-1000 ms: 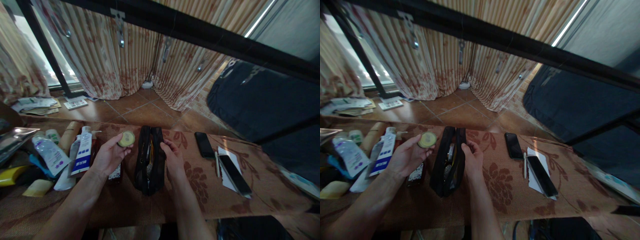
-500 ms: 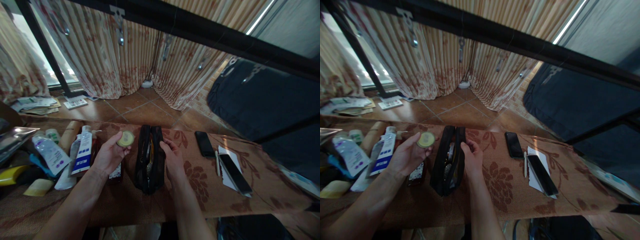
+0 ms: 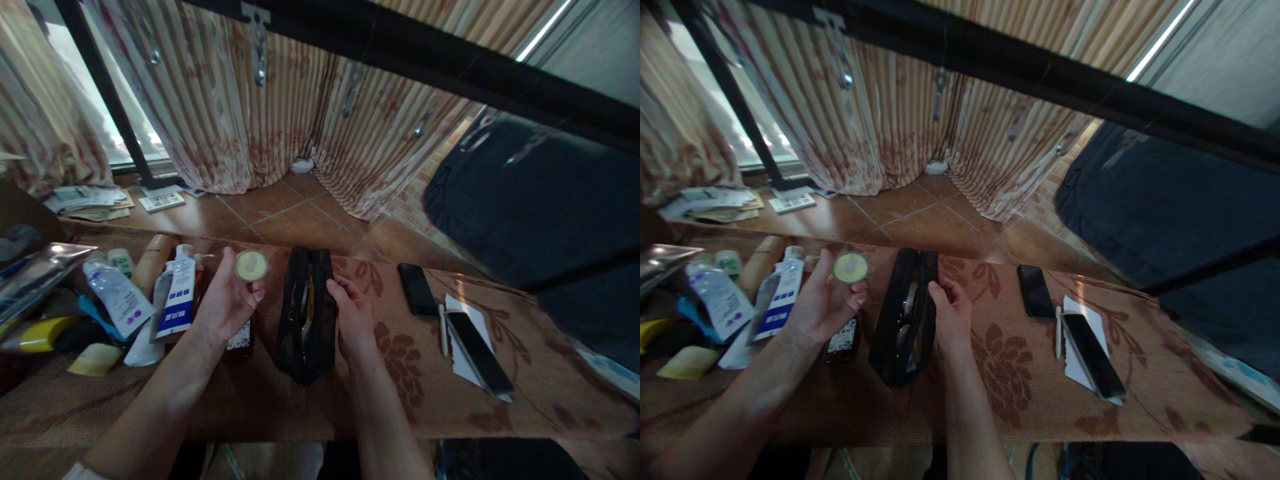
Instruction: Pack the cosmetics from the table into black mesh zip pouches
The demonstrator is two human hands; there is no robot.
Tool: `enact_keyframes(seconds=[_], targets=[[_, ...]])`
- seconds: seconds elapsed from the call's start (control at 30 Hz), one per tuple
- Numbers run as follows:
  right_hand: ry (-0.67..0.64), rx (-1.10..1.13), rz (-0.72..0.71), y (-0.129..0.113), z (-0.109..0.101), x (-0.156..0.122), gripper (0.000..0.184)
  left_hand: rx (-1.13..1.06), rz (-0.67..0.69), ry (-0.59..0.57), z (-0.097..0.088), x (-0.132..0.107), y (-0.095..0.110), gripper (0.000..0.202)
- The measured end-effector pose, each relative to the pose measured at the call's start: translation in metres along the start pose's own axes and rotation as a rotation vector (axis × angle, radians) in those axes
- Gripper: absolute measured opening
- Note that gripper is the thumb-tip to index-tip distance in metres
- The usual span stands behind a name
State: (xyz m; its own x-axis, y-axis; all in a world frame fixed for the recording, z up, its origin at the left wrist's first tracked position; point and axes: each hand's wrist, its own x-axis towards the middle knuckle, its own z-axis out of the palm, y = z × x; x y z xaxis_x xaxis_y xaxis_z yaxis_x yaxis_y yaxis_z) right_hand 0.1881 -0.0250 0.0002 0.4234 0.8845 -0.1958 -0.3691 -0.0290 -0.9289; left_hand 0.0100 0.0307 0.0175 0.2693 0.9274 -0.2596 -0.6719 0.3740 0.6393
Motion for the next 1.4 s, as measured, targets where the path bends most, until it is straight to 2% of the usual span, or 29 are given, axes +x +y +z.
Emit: enact_keyframes(seconds=[0.13, 0.33, 0.4, 0.53, 0.67, 0.93, 1.1, 1.27, 1.4], targets=[[0.004, -0.002, 0.023, -0.002, 0.002, -0.003, 0.031, -0.012, -0.064, 0.046, -0.002, -0.001, 0.003, 0.04], [0.023, -0.031, 0.033, 0.001, -0.002, -0.003, 0.039, -0.003, -0.03, 0.03, -0.008, 0.001, -0.005, 0.021], [0.025, -0.03, 0.047, 0.001, -0.003, -0.003, 0.041, 0.085, 0.062, 0.001, -0.009, 0.001, -0.009, 0.02], [0.037, -0.062, 0.09, 0.0, -0.002, -0.006, 0.045, 0.423, 0.373, 0.025, -0.009, -0.002, -0.016, 0.049], [0.024, -0.081, 0.089, 0.0, -0.002, -0.007, 0.044, 0.594, 0.551, -0.006, -0.008, -0.007, -0.016, 0.066], [0.136, -0.218, 0.057, -0.004, 0.001, -0.006, 0.039, 0.735, 0.695, -0.04, -0.015, -0.005, -0.018, 0.068], [0.114, -0.262, 0.021, -0.006, 0.002, -0.008, 0.039, 0.942, 0.85, -0.03, -0.021, 0.0, -0.023, 0.068], [0.138, -0.284, 0.015, -0.008, 0.005, -0.01, 0.035, 1.027, 0.889, -0.024, -0.021, 0.0, -0.021, 0.066], [0.145, -0.3, 0.023, -0.01, 0.006, -0.012, 0.032, 0.938, 0.785, 0.025, -0.019, 0.001, -0.022, 0.065]])
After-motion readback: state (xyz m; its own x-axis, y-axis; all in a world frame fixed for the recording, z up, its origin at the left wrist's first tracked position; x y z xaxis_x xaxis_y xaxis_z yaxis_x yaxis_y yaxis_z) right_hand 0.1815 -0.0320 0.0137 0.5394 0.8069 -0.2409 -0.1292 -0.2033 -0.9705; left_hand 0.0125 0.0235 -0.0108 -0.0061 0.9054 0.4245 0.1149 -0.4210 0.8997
